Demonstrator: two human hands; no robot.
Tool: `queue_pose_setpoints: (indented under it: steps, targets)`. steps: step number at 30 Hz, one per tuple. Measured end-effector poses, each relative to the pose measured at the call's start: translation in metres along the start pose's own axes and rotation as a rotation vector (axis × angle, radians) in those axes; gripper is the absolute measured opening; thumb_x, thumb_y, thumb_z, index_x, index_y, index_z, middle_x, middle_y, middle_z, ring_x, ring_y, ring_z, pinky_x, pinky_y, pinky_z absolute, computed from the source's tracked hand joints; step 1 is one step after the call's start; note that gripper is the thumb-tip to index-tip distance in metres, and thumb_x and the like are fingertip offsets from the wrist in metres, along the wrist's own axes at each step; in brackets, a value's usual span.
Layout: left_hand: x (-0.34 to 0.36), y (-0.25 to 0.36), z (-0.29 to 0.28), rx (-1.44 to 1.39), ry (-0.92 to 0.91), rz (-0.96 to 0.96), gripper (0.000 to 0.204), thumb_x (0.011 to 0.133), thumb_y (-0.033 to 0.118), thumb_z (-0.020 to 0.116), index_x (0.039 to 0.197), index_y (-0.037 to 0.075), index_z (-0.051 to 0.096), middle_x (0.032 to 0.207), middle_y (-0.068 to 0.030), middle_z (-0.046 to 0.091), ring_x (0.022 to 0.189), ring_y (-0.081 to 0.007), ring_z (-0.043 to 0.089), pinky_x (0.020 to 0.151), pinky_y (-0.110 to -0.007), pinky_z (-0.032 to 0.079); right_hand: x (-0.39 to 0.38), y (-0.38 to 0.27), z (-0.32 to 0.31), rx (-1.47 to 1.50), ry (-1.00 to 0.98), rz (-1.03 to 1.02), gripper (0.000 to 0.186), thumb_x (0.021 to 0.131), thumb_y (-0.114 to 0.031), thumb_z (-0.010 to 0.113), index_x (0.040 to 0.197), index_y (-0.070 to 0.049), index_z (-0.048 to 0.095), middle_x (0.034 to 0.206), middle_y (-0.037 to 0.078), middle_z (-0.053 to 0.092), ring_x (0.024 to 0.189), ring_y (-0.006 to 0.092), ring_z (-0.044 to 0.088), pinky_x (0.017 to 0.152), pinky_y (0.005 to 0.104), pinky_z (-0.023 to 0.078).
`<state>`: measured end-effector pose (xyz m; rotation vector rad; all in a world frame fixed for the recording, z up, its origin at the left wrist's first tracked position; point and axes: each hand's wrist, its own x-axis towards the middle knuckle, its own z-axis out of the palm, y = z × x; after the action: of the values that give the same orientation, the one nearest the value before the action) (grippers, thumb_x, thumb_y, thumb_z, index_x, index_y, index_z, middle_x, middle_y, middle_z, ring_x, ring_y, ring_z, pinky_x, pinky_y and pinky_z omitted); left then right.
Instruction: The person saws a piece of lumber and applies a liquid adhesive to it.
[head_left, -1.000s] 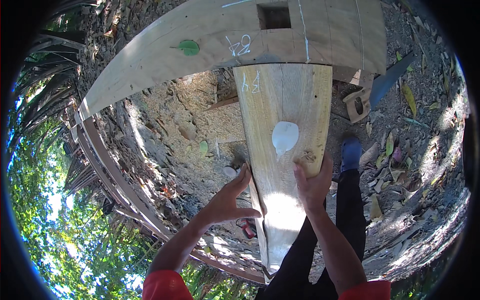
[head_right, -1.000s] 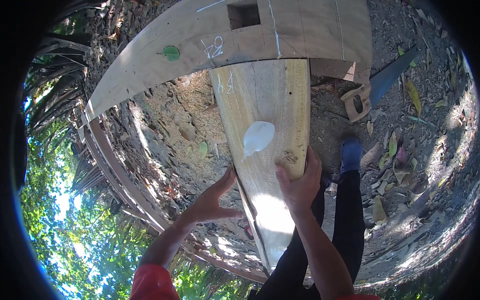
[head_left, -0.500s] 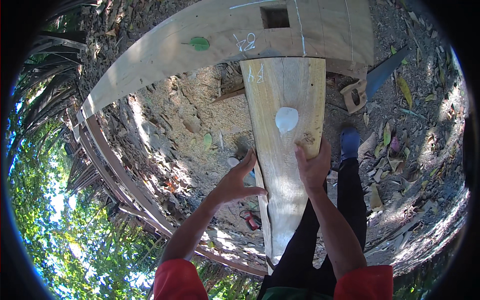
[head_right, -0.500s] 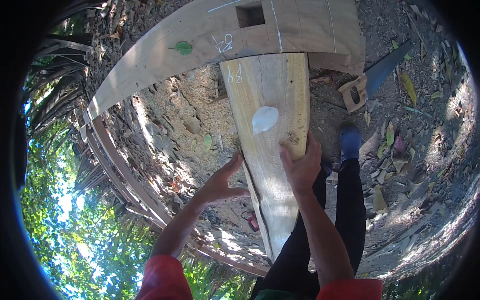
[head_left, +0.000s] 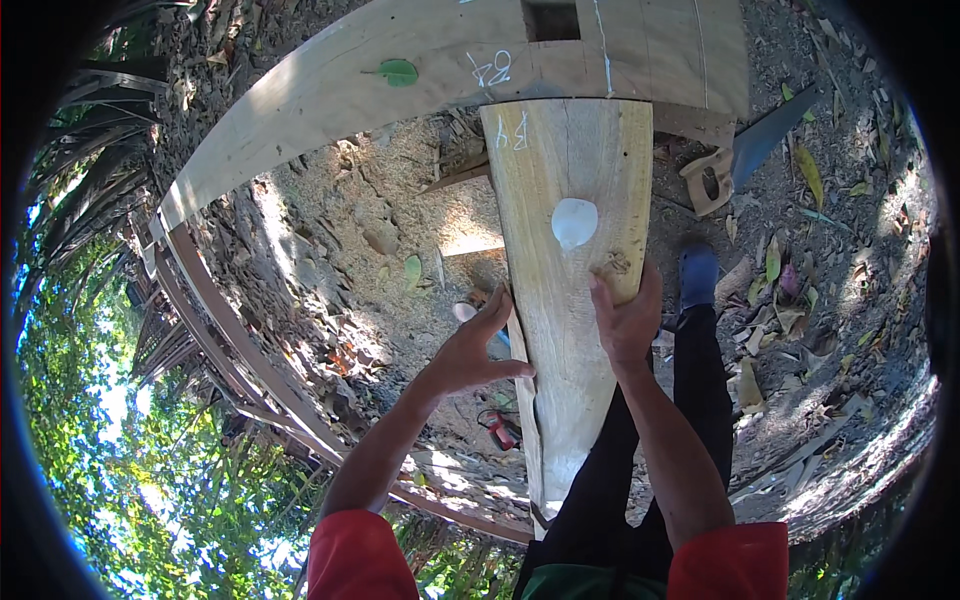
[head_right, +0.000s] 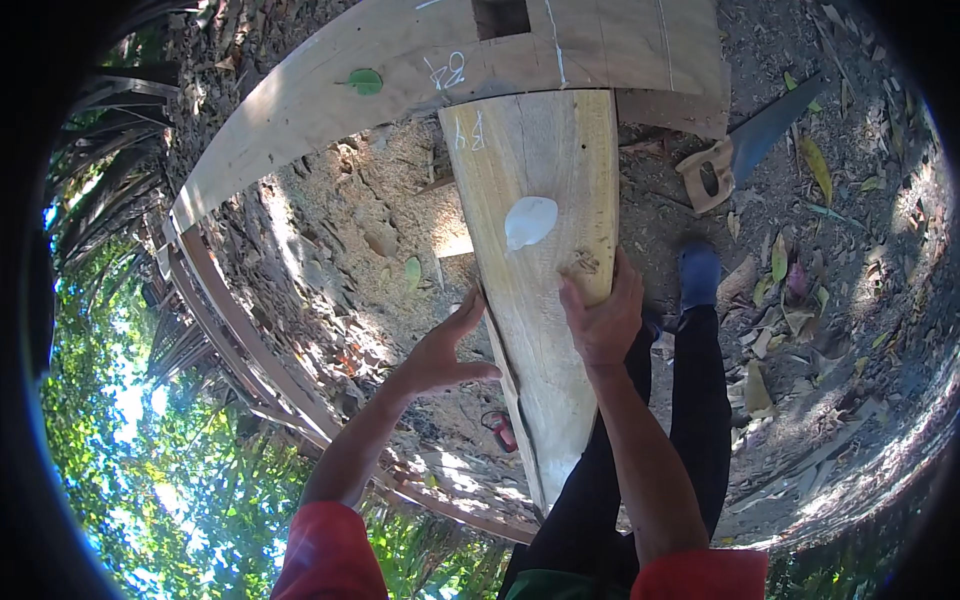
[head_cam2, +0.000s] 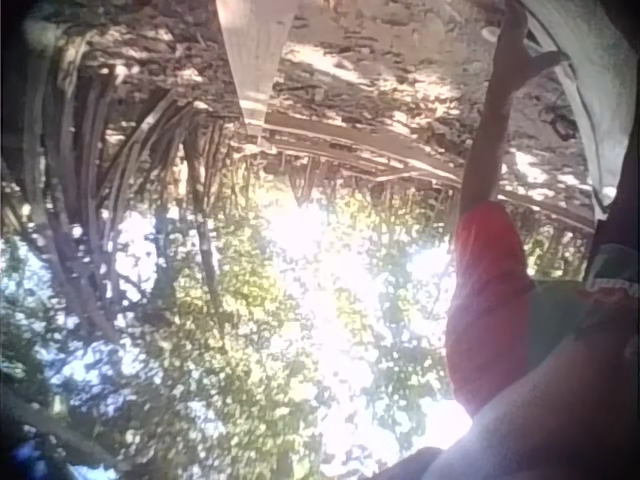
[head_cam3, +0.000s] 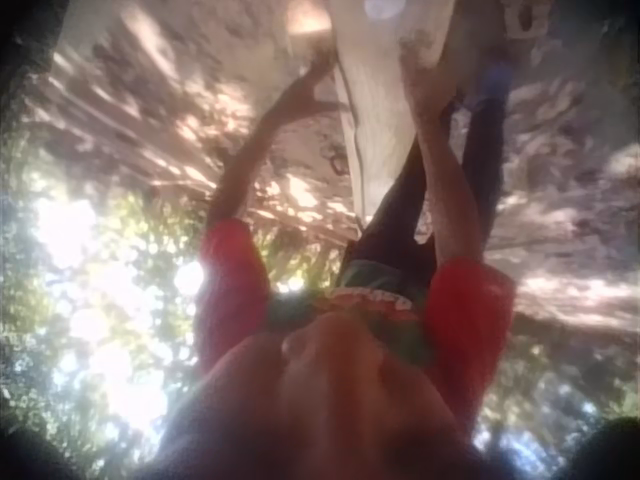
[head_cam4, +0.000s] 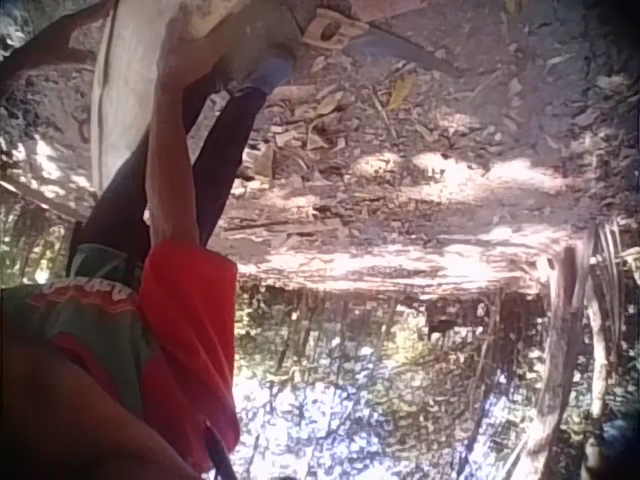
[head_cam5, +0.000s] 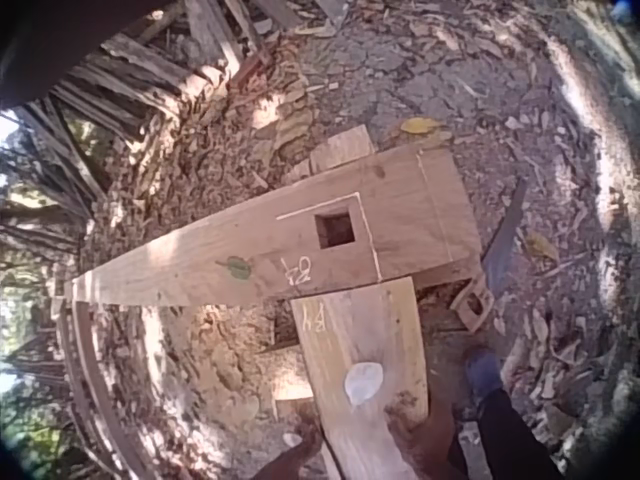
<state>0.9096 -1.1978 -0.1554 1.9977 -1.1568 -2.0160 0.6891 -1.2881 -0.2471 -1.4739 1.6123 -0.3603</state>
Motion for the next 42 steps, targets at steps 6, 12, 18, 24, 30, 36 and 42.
queue_pose_setpoints:
  steps: [6, 12, 18, 24, 30, 36, 42]
  targets:
    - [0.000, -0.004, 0.002, -0.017, 0.002, -0.003, 0.120, 0.073, 0.049, 0.081, 0.153, -0.005, 0.011, 0.160, -0.0271, 0.008, 0.150, -0.0326, 0.008, 0.121, -0.039, 0.014, 0.000, 0.003, 0.000, -0.008, -0.011, -0.006, 0.076, 0.074, -0.036, 0.082, 0.130, 0.003, 0.048, 0.111, 0.022, 0.058, 0.102, 0.0409, 0.060, 0.087, 0.0460, 0.051]
    - [0.002, -0.001, 0.003, -0.022, 0.030, 0.025, 0.124, 0.071, 0.059, 0.080, 0.152, -0.008, 0.013, 0.158, -0.0323, 0.011, 0.149, -0.0371, 0.013, 0.120, -0.040, 0.018, 0.000, 0.002, -0.002, 0.043, -0.010, -0.022, 0.075, 0.074, -0.033, 0.083, 0.130, 0.003, 0.049, 0.111, 0.023, 0.059, 0.098, 0.0408, 0.061, 0.086, 0.0450, 0.051]
    - [-0.001, -0.004, 0.002, 0.007, 0.034, 0.012, 0.124, 0.071, 0.058, 0.081, 0.152, -0.007, 0.013, 0.157, -0.0330, 0.012, 0.149, -0.0372, 0.014, 0.120, -0.040, 0.018, 0.000, -0.004, -0.001, -0.045, 0.023, -0.047, 0.077, 0.074, -0.037, 0.082, 0.131, 0.003, 0.047, 0.113, 0.022, 0.058, 0.103, 0.0407, 0.060, 0.087, 0.0458, 0.051]
    - [0.001, 0.003, 0.001, -0.015, 0.025, -0.008, 0.126, 0.070, 0.059, 0.081, 0.153, -0.006, 0.012, 0.158, -0.0328, 0.011, 0.149, -0.0370, 0.014, 0.120, -0.040, 0.019, 0.000, -0.001, -0.002, -0.036, -0.002, -0.008, 0.078, 0.075, -0.037, 0.081, 0.131, 0.003, 0.046, 0.116, 0.023, 0.057, 0.107, 0.0413, 0.058, 0.091, 0.0467, 0.049]
    - [0.000, 0.002, 0.000, -0.022, 0.026, -0.005, 0.126, 0.070, 0.058, 0.081, 0.153, -0.006, 0.011, 0.158, -0.0322, 0.010, 0.149, -0.0367, 0.014, 0.120, -0.041, 0.019, 0.000, -0.002, -0.002, -0.021, -0.016, 0.004, 0.078, 0.075, -0.037, 0.080, 0.131, 0.004, 0.046, 0.117, 0.023, 0.057, 0.107, 0.0416, 0.058, 0.091, 0.0468, 0.049]
    - [0.000, 0.004, 0.000, -0.008, 0.022, -0.001, 0.126, 0.070, 0.057, 0.081, 0.152, -0.007, 0.011, 0.158, -0.0321, 0.010, 0.149, -0.0369, 0.014, 0.120, -0.040, 0.019, 0.001, -0.002, -0.002, -0.005, -0.003, -0.017, 0.079, 0.075, -0.039, 0.080, 0.131, 0.004, 0.046, 0.114, 0.023, 0.057, 0.104, 0.0419, 0.059, 0.089, 0.0471, 0.050]
    - [0.000, 0.005, 0.000, -0.002, 0.026, -0.013, 0.125, 0.070, 0.056, 0.082, 0.152, -0.007, 0.011, 0.158, -0.0316, 0.011, 0.149, -0.0362, 0.015, 0.120, -0.040, 0.019, 0.000, -0.001, -0.001, -0.018, 0.010, -0.038, 0.080, 0.075, -0.041, 0.080, 0.131, 0.004, 0.046, 0.113, 0.023, 0.057, 0.103, 0.0418, 0.059, 0.088, 0.0471, 0.050]
